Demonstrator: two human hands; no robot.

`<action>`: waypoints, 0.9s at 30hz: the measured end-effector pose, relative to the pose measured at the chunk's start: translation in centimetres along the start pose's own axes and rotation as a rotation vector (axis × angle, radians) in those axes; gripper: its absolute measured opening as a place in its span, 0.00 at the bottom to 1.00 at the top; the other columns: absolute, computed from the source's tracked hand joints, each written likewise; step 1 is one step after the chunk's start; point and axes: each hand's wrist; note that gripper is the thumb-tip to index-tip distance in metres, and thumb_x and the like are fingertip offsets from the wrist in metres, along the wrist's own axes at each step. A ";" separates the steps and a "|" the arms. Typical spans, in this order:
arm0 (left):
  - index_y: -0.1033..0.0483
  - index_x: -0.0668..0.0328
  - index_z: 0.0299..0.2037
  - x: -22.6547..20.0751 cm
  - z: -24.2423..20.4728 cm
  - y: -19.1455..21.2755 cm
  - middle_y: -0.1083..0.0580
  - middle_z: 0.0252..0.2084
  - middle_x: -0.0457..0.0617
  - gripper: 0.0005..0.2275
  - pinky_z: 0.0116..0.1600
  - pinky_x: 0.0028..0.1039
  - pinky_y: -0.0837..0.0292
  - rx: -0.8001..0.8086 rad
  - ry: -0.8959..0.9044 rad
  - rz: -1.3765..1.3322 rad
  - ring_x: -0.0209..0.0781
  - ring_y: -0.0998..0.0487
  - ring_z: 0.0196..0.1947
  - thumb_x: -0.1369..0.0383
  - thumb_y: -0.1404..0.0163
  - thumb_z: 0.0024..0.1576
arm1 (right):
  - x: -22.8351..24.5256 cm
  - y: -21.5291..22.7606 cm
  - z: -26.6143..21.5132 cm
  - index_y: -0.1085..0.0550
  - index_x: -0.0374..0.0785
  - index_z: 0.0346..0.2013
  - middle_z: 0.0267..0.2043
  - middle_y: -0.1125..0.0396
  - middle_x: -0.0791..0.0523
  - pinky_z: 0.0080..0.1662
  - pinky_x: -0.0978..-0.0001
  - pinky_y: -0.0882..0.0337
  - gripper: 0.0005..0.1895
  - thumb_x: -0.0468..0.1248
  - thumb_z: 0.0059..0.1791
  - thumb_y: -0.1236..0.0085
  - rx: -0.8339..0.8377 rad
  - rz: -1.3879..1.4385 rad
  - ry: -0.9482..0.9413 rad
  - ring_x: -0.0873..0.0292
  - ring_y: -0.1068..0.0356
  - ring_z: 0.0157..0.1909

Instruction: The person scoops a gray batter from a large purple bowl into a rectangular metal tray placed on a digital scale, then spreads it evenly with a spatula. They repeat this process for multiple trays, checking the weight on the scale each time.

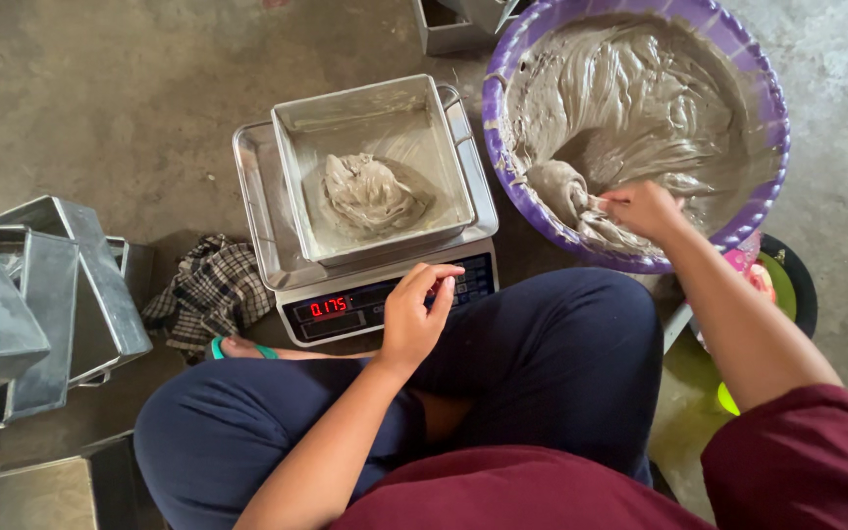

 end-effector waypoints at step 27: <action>0.20 0.56 0.44 1.3 -1.0 1.5 0.25 0.35 0.51 0.05 0.37 0.29 0.29 -0.146 -0.017 0.049 0.44 0.24 0.30 0.74 0.47 0.60 | 28.3 -5.0 -11.0 0.23 0.43 0.55 0.28 0.29 0.59 0.33 0.71 0.31 0.12 0.37 0.57 0.44 -0.391 0.386 0.647 0.68 0.30 0.28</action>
Point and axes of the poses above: each hand's wrist, its own z-axis towards the middle knuckle, its own y-axis out of the back of the hand, x = y × z
